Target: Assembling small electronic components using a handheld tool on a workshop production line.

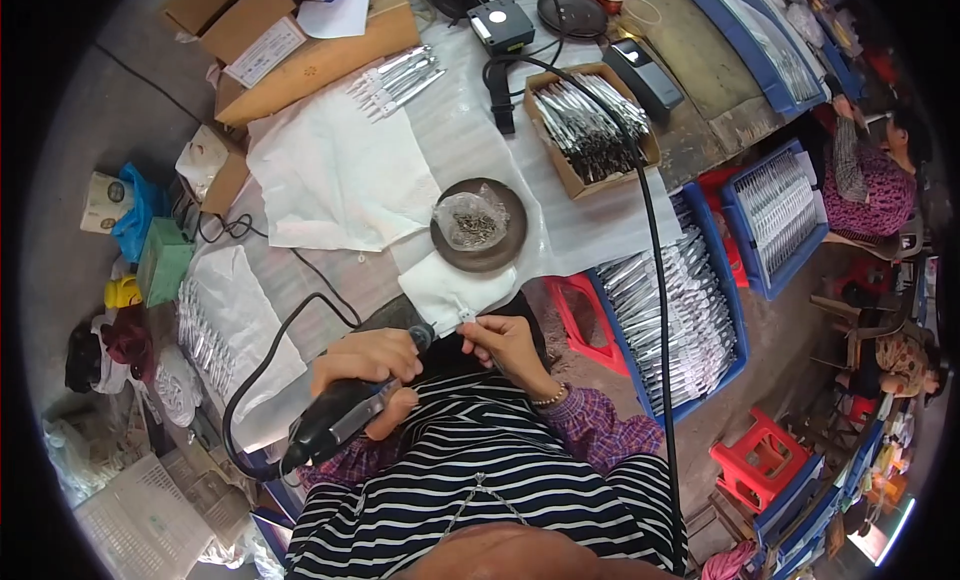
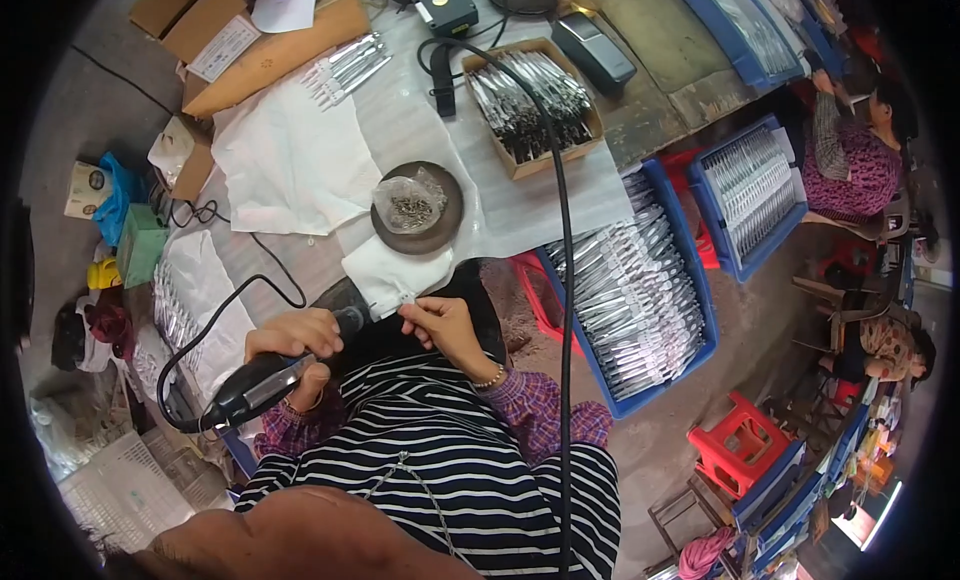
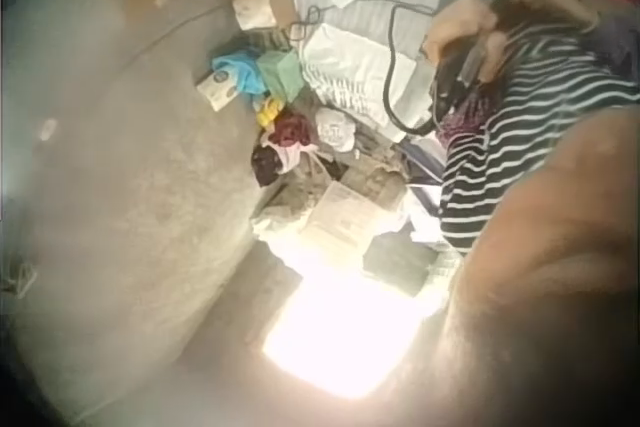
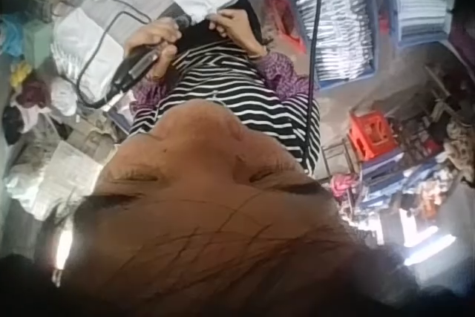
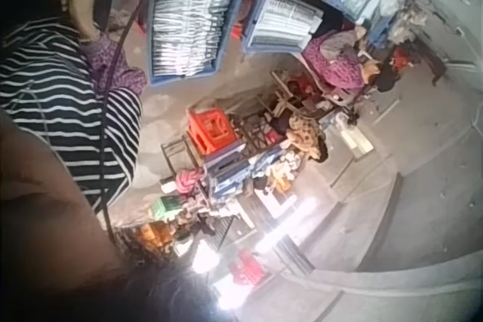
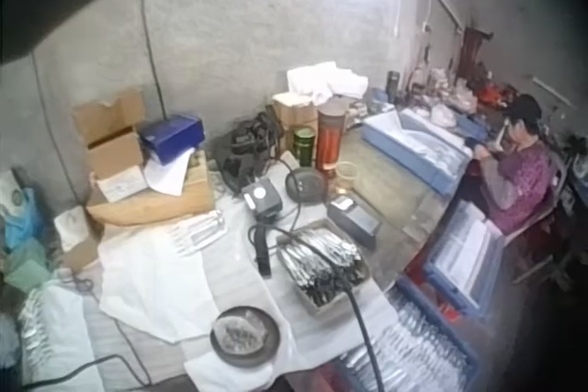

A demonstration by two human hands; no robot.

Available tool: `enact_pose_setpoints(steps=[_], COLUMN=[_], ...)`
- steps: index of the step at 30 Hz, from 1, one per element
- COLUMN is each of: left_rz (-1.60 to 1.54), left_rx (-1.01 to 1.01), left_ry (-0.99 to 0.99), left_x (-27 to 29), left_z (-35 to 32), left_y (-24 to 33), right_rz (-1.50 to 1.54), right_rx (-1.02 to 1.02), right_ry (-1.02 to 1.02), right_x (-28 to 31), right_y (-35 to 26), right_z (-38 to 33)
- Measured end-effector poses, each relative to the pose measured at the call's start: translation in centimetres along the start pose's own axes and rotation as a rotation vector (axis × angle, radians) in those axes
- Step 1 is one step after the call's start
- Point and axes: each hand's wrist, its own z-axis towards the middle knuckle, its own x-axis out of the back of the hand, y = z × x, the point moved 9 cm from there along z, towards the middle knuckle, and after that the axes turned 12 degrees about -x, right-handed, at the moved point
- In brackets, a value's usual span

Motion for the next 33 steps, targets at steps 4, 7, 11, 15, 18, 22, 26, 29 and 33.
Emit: enact_pose_setpoints(steps=[4,7,11,15,18,22,26,29,33], left_rz=[0.036,0.032,0.073,0.068,0.093,0.077,0.081,0.078,0.071], left_rx=[0.049,0.053,0.029,0.026,0.031,0.058,0.082,0.101,0.120], left_ry=[0.099,0.194,0.267,0.287,0.343,0.361,0.388,0.400,0.432], left_x=[2.4,4.1,5.7,6.7,7.5,8.0,8.8,9.3,9.6], left_z=[-0.8,-1.9,-3.1,-4.0,-4.7,-5.7,-6.7,-6.9,-7.3], left_y=[1.1,1.5,2.3,2.7,3.5,3.6,3.9,3.8,3.1], right_rz=[-0.165,-0.405,-0.748,-1.025,-1.105,-1.355,-1.457,-1.448,-1.457], right_rx=[0.018,0.214,0.923,1.182,1.077,1.078,1.020,0.924,0.893], right_ry=[-0.109,-0.240,-0.036,0.114,0.201,0.454,0.519,0.391,0.348], right_x=[-3.9,-6.7,-10.9,-15.7,-17.0,-12.7,-10.3,-10.6,-10.9], right_y=[-4.1,-8.8,-18.0,-22.8,-25.9,-30.6,-32.9,-33.3,-33.2], right_z=[-2.6,-2.7,-3.0,0.8,6.0,13.3,16.8,18.7,19.8])
